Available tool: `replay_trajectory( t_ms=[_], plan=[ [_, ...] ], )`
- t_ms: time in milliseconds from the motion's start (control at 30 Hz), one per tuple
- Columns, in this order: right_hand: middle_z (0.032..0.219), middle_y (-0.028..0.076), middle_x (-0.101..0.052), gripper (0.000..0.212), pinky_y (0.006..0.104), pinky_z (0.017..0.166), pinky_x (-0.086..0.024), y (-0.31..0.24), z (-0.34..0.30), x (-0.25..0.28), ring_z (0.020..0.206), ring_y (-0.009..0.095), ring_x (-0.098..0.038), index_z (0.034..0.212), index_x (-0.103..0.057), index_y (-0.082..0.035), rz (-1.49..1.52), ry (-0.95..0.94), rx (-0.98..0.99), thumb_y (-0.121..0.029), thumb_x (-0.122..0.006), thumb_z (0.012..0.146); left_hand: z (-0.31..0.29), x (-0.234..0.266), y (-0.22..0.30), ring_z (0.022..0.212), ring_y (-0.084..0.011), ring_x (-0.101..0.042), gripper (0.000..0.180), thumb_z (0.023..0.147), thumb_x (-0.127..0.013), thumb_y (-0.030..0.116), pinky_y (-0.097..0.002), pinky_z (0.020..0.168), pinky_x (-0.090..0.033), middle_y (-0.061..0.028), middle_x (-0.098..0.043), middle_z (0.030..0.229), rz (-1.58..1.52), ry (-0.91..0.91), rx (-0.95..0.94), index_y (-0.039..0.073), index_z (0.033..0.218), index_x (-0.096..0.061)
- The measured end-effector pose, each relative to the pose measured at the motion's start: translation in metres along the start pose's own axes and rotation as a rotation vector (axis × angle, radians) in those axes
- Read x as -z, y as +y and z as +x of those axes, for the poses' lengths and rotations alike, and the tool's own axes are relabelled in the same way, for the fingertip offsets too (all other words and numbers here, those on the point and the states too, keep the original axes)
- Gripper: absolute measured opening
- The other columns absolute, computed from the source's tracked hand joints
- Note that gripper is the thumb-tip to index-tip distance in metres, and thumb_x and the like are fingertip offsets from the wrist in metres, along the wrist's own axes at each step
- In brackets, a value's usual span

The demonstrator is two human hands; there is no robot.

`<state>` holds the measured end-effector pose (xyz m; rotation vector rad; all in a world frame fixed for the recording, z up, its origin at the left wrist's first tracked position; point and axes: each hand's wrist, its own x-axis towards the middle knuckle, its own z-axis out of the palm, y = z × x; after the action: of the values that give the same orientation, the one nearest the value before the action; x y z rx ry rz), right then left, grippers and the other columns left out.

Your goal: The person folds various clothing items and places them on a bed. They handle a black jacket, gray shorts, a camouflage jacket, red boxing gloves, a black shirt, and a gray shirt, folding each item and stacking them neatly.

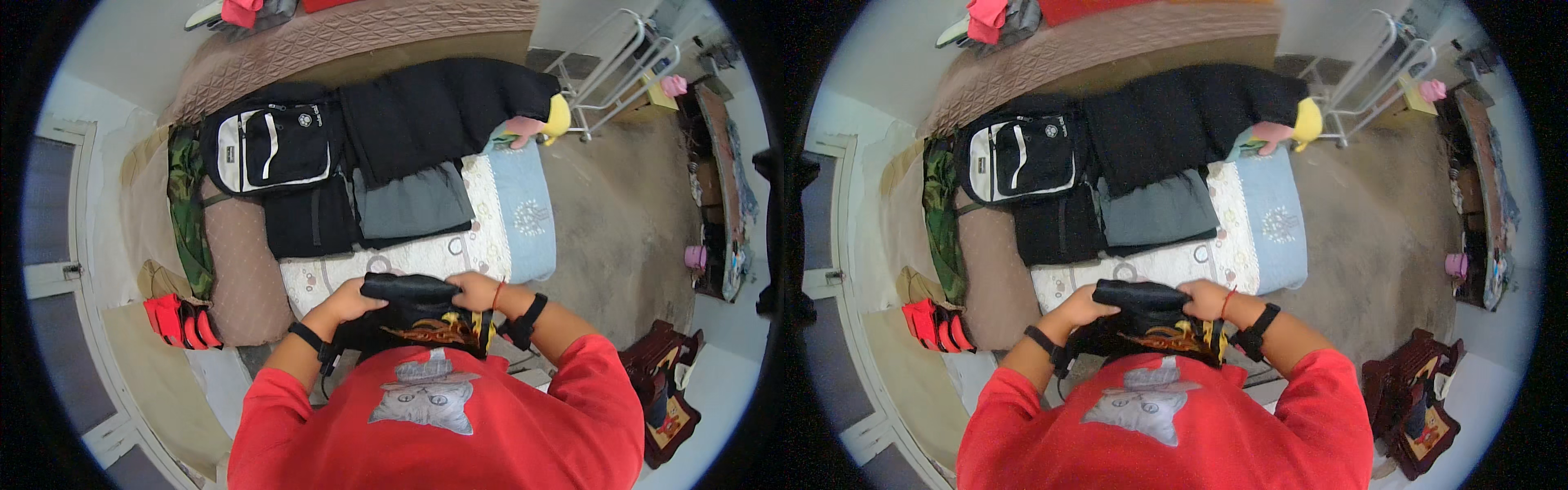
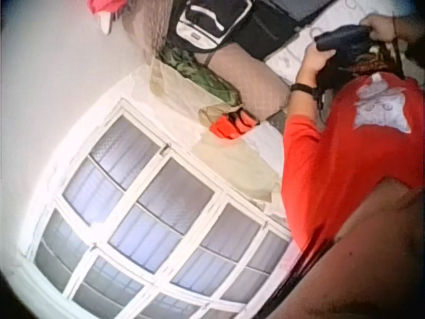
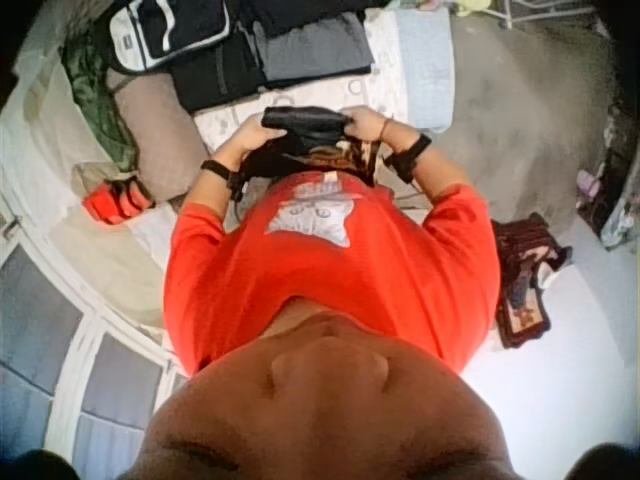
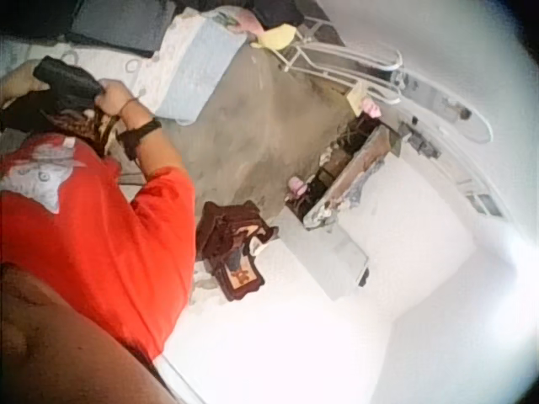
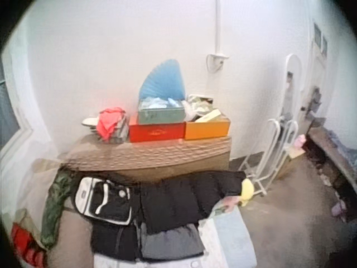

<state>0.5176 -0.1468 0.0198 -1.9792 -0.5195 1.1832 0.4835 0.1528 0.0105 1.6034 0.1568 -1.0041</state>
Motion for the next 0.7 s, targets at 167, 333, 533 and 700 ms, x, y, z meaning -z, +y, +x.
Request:
replay_trajectory(
  t_ms=[167,333,533,700],
  plan=[
    [0.094,0.014,-0.065,0.025,0.0447,0.071,-0.05,0.011,0.058,0.091,0.085,0.035,-0.062,0.096,-0.067,-0.01,-0.414,0.392,0.266,-0.008,-0.058,0.073,0.079,0.051,0.04,0.099,-0.0273,-0.062,0.029,0.071,-0.072,-0.002,-0.0351,0.09,-0.046,-0.0098,-0.068,0.1,0.251,0.458,-0.38,0.005,0.098,-0.068],
    [0.108,0.003,-0.063,0.045,0.0476,0.087,-0.042,0.035,0.095,0.099,0.105,0.028,-0.056,0.114,-0.064,-0.015,-0.572,0.583,0.276,-0.003,-0.061,0.071,0.13,0.078,0.028,0.128,-0.0352,-0.04,0.043,0.063,-0.073,-0.001,-0.0471,0.105,-0.032,-0.0074,-0.053,0.131,0.673,0.64,-0.487,0.015,0.102,-0.069],
    [0.145,0.014,-0.033,0.057,0.0632,0.102,-0.022,0.11,0.184,0.07,0.134,0.039,-0.027,0.128,-0.056,-0.023,-0.609,0.453,0.009,-0.027,-0.072,0.074,0.203,0.065,-0.058,0.139,-0.0429,-0.018,0.072,0.072,-0.069,0.004,-0.0524,0.112,-0.021,-0.0149,-0.018,0.152,0.768,0.41,0.182,0.014,0.138,-0.042],
    [0.153,0.01,-0.022,0.068,0.0772,0.093,-0.021,0.127,0.228,0.065,0.139,0.045,-0.016,0.135,-0.048,-0.038,-0.561,0.551,0.158,-0.041,-0.074,0.073,0.232,0.052,-0.067,0.14,-0.0454,-0.011,0.069,0.08,-0.069,0.029,-0.0621,0.108,-0.02,-0.0144,-0.019,0.153,0.669,0.636,-0.244,0.02,0.142,-0.038]
  ],
)
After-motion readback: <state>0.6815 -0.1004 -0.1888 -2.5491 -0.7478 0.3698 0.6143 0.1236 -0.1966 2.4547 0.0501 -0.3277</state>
